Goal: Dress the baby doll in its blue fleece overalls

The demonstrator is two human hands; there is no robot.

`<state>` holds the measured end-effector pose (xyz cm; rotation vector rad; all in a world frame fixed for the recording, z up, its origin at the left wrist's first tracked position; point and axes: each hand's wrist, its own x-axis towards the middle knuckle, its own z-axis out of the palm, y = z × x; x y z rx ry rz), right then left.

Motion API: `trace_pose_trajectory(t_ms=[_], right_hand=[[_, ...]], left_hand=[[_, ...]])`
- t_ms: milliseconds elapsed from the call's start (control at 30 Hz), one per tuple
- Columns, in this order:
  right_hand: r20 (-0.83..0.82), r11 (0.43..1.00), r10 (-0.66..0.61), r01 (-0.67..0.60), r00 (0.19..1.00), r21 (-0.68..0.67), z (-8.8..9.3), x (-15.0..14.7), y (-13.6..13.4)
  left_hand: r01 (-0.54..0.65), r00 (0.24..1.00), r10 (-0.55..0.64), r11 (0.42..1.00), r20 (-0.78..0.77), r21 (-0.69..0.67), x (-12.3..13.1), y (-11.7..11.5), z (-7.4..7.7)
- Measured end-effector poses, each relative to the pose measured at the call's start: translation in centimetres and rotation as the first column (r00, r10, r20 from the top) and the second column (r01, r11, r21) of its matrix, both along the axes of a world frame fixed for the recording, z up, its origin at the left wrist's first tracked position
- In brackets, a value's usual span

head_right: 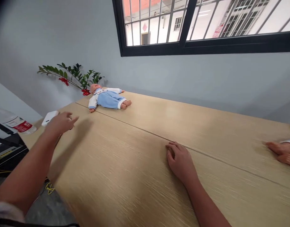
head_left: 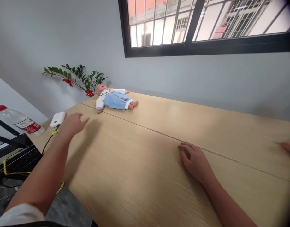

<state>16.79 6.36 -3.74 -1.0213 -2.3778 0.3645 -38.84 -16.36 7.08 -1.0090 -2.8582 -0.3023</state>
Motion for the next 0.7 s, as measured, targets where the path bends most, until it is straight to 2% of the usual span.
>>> trace_pose_trajectory(t_ms=[67,100,133,233,300,367,467,600,700], right_hand=[[-0.015,1.000,-0.005,0.004,1.000,-0.025,0.2,0.0,-0.2],[-0.025,0.999,-0.002,0.001,1.000,-0.039,0.4,0.1,-0.3],[-0.038,0.999,0.002,-0.004,0.999,-0.050,0.5,0.1,-0.4],[-0.072,0.997,0.014,-0.019,0.997,-0.073,1.0,0.1,-0.8],[-0.092,0.997,0.013,-0.020,0.996,-0.081,1.2,0.1,-1.0],[-0.110,0.995,0.005,-0.015,0.994,-0.095,1.4,0.1,-1.2],[-0.116,0.992,-0.019,0.004,0.993,-0.128,1.3,0.1,-1.3],[-0.100,0.991,-0.037,0.024,0.994,-0.131,1.0,0.1,-1.3],[-0.086,0.993,-0.040,0.030,0.995,-0.117,0.9,0.1,-1.2]], left_hand=[[0.167,0.986,-0.167,0.984,-0.003,0.057,2.0,7.3,0.4],[0.270,0.961,-0.276,0.953,0.030,0.136,3.0,11.1,0.2],[0.320,0.942,-0.331,0.934,0.048,0.161,3.9,14.7,-0.1],[0.367,0.918,-0.386,0.914,0.094,0.176,6.2,23.4,-1.4],[0.348,0.921,-0.370,0.922,0.121,0.172,7.4,27.1,-2.1],[0.299,0.934,-0.323,0.940,0.151,0.162,8.1,29.5,-2.6],[0.231,0.950,-0.256,0.962,0.180,0.147,8.7,31.0,-3.1],[0.219,0.956,-0.243,0.964,0.162,0.151,8.9,31.0,-3.5],[0.321,0.933,-0.341,0.933,0.117,0.163,9.3,29.8,-3.9]])
